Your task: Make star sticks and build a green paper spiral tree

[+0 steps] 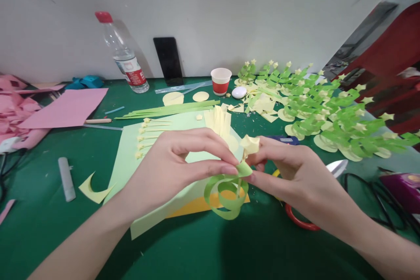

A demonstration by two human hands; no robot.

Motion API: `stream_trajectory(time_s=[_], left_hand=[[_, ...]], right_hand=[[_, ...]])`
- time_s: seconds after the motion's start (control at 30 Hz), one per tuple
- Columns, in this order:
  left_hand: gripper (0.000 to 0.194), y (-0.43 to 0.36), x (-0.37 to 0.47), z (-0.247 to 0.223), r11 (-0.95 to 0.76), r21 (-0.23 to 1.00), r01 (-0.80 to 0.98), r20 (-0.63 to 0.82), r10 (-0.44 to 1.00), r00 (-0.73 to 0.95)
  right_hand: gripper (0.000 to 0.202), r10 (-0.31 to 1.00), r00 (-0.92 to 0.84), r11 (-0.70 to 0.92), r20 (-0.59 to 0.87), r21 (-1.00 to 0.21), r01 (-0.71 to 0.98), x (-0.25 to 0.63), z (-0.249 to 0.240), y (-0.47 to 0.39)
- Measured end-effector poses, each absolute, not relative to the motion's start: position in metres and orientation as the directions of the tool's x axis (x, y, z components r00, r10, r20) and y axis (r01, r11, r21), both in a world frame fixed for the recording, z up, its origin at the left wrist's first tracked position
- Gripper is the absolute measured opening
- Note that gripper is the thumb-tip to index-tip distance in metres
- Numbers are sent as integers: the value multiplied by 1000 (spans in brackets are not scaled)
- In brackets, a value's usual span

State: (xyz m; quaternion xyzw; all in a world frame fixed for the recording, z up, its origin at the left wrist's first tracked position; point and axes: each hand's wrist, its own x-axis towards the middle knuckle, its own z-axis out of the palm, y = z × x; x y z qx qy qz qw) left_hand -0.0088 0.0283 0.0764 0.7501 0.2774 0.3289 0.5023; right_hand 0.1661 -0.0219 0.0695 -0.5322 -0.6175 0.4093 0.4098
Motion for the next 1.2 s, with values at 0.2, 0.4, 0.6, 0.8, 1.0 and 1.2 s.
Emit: stream_trajectory(time_s=[0.2, 0.4, 0.6, 0.8, 1.0, 1.2], left_hand=[[16, 27, -9, 75, -363, 931, 47, 265, 758, 596], [20, 28, -7, 72, -392, 919, 29, 308, 764, 568], [22, 27, -7, 75, -408, 913, 20, 320, 745, 586], [20, 27, -8, 75, -467, 882, 60, 342, 723, 600], [18, 29, -9, 75, -437, 895, 90, 299, 738, 604], [19, 28, -8, 76, -423, 901, 100, 292, 759, 582]], right_hand=[[13, 991, -94, 120, 95, -940, 319, 165, 70, -22], [9, 989, -116, 117, 88, -954, 277, 167, 71, -24], [9, 995, -85, 64, 44, -965, 256, 167, 72, -24], [16, 990, -122, 112, 78, -945, 308, 164, 68, -23], [16, 985, -154, 123, 76, -938, 324, 163, 70, -23], [17, 979, -173, 160, 105, -926, 342, 163, 72, -24]])
